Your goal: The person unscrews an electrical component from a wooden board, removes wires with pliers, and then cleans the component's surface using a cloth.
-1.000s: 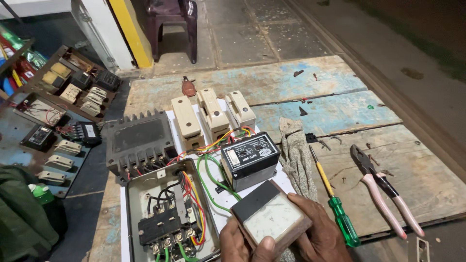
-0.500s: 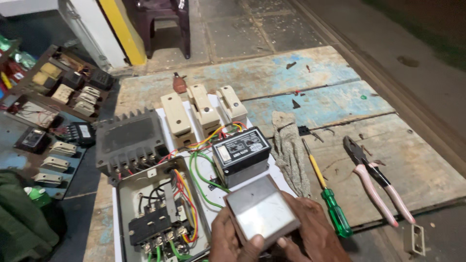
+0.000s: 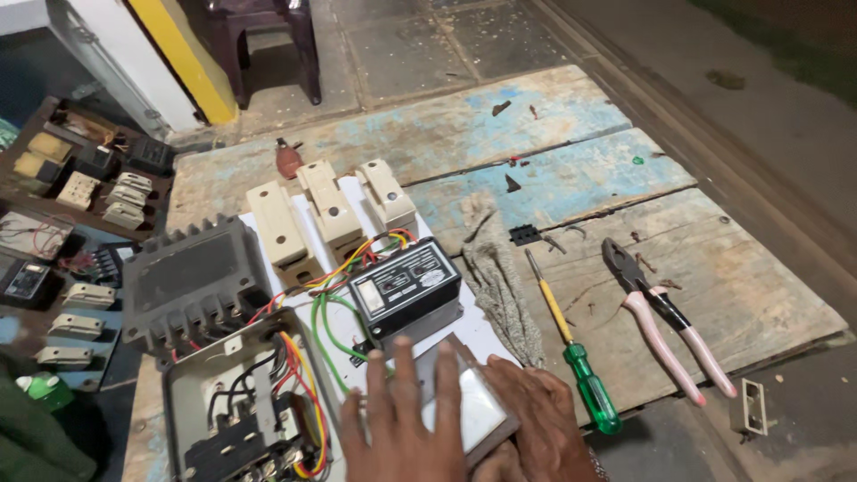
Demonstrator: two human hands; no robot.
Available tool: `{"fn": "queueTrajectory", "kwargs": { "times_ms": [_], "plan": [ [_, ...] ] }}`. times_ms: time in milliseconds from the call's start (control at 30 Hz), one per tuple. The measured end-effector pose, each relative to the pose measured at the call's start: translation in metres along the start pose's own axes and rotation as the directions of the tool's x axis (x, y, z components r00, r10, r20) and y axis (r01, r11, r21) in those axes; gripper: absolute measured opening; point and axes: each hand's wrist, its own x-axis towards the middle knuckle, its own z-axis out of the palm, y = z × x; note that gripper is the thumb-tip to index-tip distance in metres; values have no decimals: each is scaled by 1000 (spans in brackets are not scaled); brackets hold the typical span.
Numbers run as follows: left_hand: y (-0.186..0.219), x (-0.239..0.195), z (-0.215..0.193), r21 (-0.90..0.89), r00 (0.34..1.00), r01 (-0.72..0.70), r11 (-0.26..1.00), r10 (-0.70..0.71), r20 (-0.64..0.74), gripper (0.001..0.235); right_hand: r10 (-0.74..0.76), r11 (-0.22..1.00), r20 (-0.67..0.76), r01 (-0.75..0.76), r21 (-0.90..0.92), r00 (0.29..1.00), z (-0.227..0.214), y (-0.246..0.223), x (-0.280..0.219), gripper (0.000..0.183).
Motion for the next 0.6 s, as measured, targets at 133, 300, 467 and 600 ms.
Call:
{"fn": "queueTrajectory", "kwargs": {
  "times_ms": [133, 300, 467, 600],
  "plan": [
    [-13, 31, -3, -79, 769, 43, 996, 17, 639, 123, 11, 996, 57, -16, 86, 998, -12, -5, 6, 69],
    [-26, 36, -6, -261, 730, 50, 964, 142, 668, 116, 202, 879, 207, -271, 393, 957, -40, -4, 6, 80],
    [-37, 35, -8, -373, 799, 35, 927, 198, 568, 121, 358, 770, 203, -411, 488, 911, -53, 3, 5, 81],
    [-39, 31, -6, -406, 843, 28, 913, 197, 501, 125, 470, 760, 245, -530, 377, 848, -54, -2, 8, 87]
  ]
}}
